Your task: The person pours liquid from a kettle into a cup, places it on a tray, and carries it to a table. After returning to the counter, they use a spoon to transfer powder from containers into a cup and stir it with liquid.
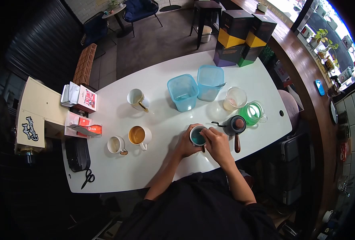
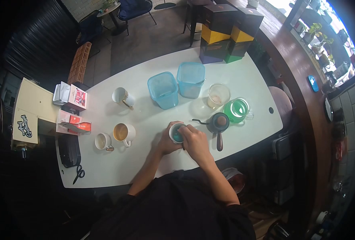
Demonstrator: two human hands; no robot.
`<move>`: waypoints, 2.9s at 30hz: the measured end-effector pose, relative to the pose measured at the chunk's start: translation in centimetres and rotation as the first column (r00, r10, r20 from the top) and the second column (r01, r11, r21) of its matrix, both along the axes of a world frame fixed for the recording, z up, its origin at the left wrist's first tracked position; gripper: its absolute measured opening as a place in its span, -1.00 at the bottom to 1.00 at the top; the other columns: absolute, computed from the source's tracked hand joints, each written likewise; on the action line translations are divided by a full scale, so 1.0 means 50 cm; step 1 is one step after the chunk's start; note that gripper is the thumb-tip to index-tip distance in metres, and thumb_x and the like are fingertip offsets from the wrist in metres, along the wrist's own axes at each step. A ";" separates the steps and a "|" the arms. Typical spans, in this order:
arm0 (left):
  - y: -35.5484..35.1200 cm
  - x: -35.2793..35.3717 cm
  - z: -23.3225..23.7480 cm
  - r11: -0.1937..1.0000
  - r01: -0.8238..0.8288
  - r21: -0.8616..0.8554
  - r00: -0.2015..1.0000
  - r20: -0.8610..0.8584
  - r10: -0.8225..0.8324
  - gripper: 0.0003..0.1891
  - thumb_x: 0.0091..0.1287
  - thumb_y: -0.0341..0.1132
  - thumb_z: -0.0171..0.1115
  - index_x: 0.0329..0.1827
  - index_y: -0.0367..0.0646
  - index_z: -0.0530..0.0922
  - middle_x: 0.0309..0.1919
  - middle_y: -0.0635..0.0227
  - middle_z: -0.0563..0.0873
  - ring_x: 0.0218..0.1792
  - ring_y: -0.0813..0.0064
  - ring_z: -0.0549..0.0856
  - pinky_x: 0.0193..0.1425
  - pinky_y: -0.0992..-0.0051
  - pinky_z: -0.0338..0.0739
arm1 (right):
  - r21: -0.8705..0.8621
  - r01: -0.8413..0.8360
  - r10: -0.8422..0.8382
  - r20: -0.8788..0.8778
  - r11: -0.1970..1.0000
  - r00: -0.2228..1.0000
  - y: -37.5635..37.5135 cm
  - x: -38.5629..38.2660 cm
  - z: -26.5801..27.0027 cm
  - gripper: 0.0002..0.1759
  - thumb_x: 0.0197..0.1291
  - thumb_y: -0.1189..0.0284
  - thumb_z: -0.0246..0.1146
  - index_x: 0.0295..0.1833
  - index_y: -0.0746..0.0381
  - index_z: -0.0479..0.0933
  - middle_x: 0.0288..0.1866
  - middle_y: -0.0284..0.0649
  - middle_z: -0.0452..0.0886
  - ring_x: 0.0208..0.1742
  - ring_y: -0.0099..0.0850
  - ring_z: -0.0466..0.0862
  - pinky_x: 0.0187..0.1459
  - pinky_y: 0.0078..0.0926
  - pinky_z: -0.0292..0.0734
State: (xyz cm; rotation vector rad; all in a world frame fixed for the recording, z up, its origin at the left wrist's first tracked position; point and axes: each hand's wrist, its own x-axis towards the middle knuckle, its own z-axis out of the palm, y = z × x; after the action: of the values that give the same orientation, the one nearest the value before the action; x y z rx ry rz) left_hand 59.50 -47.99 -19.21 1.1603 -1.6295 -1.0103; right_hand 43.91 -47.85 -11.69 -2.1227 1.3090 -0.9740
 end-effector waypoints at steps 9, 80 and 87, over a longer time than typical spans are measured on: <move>0.002 -0.001 0.002 1.000 -0.003 0.020 1.000 0.001 0.003 -0.23 -0.16 -0.30 0.64 0.19 -0.11 0.43 -0.05 0.27 0.68 -0.03 0.23 0.70 0.07 0.33 0.60 | -0.015 -0.023 0.022 -0.100 1.000 0.995 0.004 -0.026 0.014 -0.91 0.20 0.52 0.29 -0.19 0.28 0.61 -0.42 -0.10 0.56 -0.46 -0.06 0.60 -0.42 -0.19 0.44; 0.003 -0.005 0.000 1.000 0.009 0.023 1.000 -0.010 -0.009 -0.17 -0.18 -0.28 0.65 0.22 -0.10 0.38 0.03 0.26 0.62 0.03 0.30 0.66 0.09 0.32 0.58 | -0.005 -0.020 0.021 0.077 1.000 0.997 0.012 -0.001 0.001 -0.92 0.17 0.56 0.30 -0.21 0.31 0.64 -0.48 -0.07 0.56 -0.49 -0.07 0.60 -0.45 -0.21 0.44; 0.003 0.001 -0.005 0.996 0.014 0.089 0.999 0.029 -0.017 -0.18 -0.16 -0.32 0.62 0.23 -0.10 0.37 0.05 0.26 0.61 0.07 0.31 0.64 0.12 0.32 0.56 | -0.025 0.069 -0.070 -0.044 0.997 0.997 0.003 -0.009 0.006 -0.91 0.18 0.54 0.30 -0.20 0.30 0.64 -0.50 -0.08 0.54 -0.50 -0.07 0.58 -0.46 -0.19 0.41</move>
State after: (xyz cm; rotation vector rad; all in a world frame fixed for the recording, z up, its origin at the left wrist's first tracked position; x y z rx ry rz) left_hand 59.54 -47.85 -19.48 1.2281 -1.6334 -1.0894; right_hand 43.44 -47.68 -11.39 -2.1409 1.4081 -0.9786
